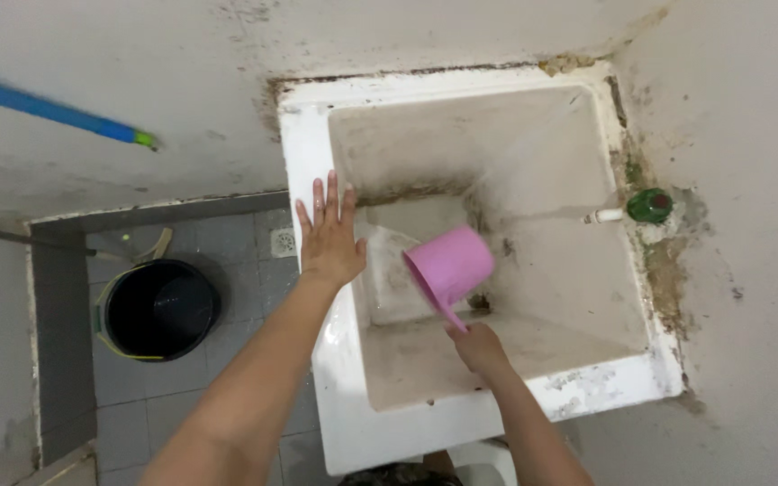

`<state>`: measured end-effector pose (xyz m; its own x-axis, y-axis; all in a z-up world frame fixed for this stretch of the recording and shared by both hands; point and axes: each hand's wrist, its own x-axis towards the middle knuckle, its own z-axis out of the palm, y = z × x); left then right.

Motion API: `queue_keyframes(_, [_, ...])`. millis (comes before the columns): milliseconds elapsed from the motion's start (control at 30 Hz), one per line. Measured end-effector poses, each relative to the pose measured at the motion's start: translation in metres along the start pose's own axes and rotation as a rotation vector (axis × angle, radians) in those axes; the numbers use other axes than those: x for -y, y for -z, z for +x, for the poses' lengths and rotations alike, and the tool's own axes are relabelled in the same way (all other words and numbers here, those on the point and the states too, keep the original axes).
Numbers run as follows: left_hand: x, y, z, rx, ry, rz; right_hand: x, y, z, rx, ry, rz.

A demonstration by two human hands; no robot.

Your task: The person cleans the interior of a white square water tank by using a pink scoop to splash water against the grimy walls and scrubbing the surfaces by hand. The person repeatedly fills the scoop from the tank and pours it over different sides of the container.

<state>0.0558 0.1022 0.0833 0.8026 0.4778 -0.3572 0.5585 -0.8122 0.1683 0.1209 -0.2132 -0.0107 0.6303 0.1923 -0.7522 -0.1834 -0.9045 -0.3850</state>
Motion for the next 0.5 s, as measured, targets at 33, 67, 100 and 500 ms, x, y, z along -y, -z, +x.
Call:
queue_keyframes(33, [-0.004, -0.002, 0.004, 0.013, -0.014, 0.058, 0.006, -0.003, 0.014, 0.090, -0.062, 0.057])
queue_keyframes(67, [-0.013, -0.007, 0.010, 0.001, -0.063, 0.179, 0.010, -0.006, 0.028, 0.178, -0.123, 0.118])
queue_keyframes(100, [-0.025, -0.014, 0.012, -0.013, -0.113, 0.299, 0.013, -0.009, 0.044, 0.219, -0.175, 0.213])
queue_keyframes(500, [-0.122, -0.228, 0.028, 0.563, 0.162, -0.301, -0.075, -0.090, 0.359, 0.148, -0.464, 1.058])
